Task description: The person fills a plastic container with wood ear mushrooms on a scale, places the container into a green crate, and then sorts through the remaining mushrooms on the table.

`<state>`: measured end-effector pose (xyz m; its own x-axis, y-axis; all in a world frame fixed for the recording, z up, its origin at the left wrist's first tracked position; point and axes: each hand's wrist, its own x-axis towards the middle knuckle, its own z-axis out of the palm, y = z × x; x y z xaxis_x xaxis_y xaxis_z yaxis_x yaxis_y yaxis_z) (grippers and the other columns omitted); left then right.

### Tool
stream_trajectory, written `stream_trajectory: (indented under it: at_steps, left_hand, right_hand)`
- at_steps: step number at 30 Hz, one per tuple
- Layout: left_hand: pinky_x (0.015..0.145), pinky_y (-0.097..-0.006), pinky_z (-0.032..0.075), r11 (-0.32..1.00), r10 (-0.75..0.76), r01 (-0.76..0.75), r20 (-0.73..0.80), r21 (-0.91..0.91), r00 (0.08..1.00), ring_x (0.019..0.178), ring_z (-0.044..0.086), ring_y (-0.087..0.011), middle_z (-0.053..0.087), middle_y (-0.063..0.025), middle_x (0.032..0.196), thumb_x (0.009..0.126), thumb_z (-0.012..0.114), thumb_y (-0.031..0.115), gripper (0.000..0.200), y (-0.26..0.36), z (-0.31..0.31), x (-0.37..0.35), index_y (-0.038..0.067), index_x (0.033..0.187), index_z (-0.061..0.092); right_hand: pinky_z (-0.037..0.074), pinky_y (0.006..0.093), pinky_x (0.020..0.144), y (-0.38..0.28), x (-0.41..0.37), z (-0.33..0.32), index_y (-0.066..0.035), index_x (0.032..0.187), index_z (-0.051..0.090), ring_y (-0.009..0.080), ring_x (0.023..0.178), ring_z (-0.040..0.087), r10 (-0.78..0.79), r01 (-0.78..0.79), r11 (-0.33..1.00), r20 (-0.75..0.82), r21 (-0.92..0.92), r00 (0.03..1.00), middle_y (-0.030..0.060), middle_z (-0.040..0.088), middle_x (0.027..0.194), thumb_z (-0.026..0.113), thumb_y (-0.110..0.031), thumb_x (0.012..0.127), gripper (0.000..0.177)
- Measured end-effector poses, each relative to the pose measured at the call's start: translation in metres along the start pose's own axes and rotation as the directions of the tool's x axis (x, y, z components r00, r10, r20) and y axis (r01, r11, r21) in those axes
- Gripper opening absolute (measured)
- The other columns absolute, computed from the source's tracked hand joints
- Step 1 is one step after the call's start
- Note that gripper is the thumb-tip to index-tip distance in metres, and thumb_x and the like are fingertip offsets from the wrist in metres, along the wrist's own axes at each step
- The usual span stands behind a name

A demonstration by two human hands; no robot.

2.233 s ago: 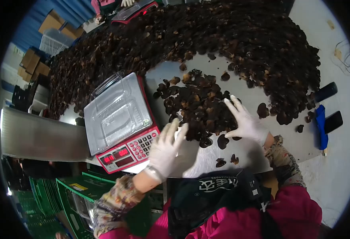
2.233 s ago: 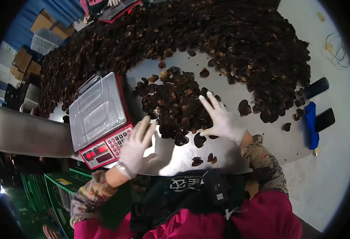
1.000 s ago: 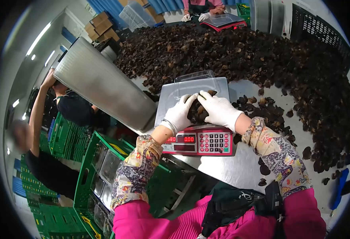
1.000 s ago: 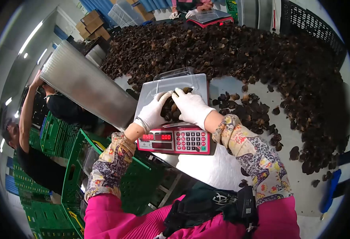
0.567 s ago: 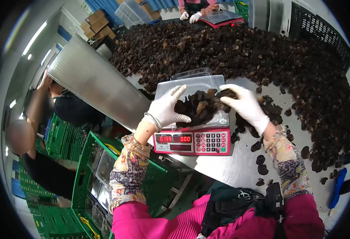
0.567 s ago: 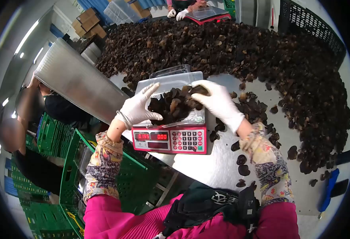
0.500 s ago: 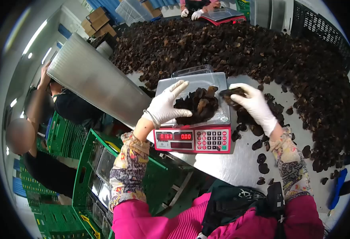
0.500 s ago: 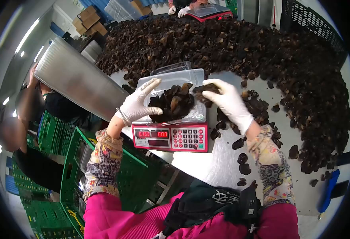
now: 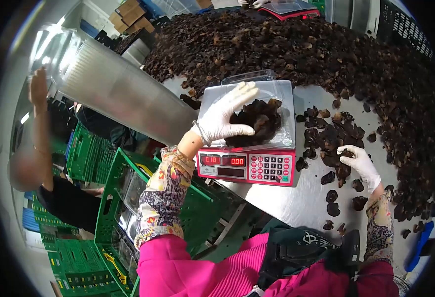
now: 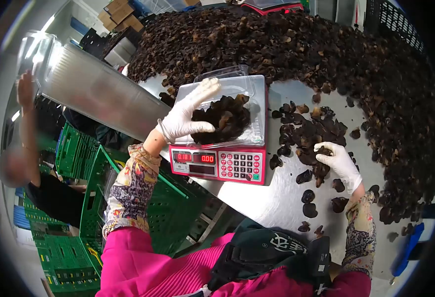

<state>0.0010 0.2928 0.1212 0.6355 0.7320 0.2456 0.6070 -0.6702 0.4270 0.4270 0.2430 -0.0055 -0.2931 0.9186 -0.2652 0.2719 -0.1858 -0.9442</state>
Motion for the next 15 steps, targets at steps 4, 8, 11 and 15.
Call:
stream_trajectory:
  at_steps: [4, 8, 11, 15]
  left_hand:
    - [0.111, -0.0439, 0.03, 0.955, 0.059, -0.121, 0.228, 0.269, 0.972, 0.133, 0.041, -0.0336, 0.047, -0.0158, 0.14, 0.085, 0.062, 0.05, 0.068, -0.003, 0.039, -0.006, 0.01, 0.138, 0.046]
    - [0.109, -0.0447, 0.031, 0.987, 0.044, -0.062, 0.124, 0.147, 0.991, 0.13, 0.043, -0.0338, 0.047, -0.0151, 0.141, 0.084, 0.062, 0.052, 0.07, 0.002, 0.033, -0.003, 0.01, 0.138, 0.046]
    - [0.107, -0.0433, 0.034, 0.994, 0.019, -0.018, -0.007, 0.111, 1.0, 0.129, 0.044, -0.0331, 0.044, -0.0149, 0.143, 0.086, 0.063, 0.049, 0.07, 0.009, 0.02, -0.016, 0.009, 0.139, 0.044]
    - [0.106, -0.0395, 0.037, 0.995, -0.081, 0.087, -0.125, 0.043, 0.989, 0.127, 0.046, -0.0326, 0.048, -0.016, 0.139, 0.087, 0.067, 0.035, 0.064, 0.004, -0.006, -0.035, 0.005, 0.138, 0.044]
  right_hand:
    - [0.045, 0.0265, 0.089, -0.007, -0.004, 0.002, 0.002, 0.112, 0.063, 0.0128, 0.097, 0.059, -0.064, 0.064, 0.991, 0.003, -0.119, 0.998, 0.0064, 0.066, 0.106, 0.065, -0.003, 0.082, 0.031]
    - [0.042, 0.0323, 0.099, -0.005, 0.003, 0.006, 0.004, 0.107, 0.063, 0.0242, 0.113, 0.058, -0.336, 0.317, 0.911, -0.028, -0.265, 0.941, 0.0156, 0.063, 0.116, 0.063, 0.004, 0.076, 0.03]
    - [0.042, 0.0337, 0.1, -0.012, 0.001, 0.007, 0.005, 0.104, 0.064, 0.0266, 0.112, 0.058, -0.343, 0.307, 0.863, -0.019, -0.402, 0.939, 0.016, 0.063, 0.116, 0.061, 0.007, 0.076, 0.028]
    - [0.043, 0.0322, 0.098, -0.017, -0.007, 0.006, 0.006, 0.105, 0.064, 0.0252, 0.108, 0.06, -0.362, 0.305, 0.868, -0.078, -0.391, 0.929, 0.0154, 0.064, 0.114, 0.059, 0.006, 0.08, 0.025]
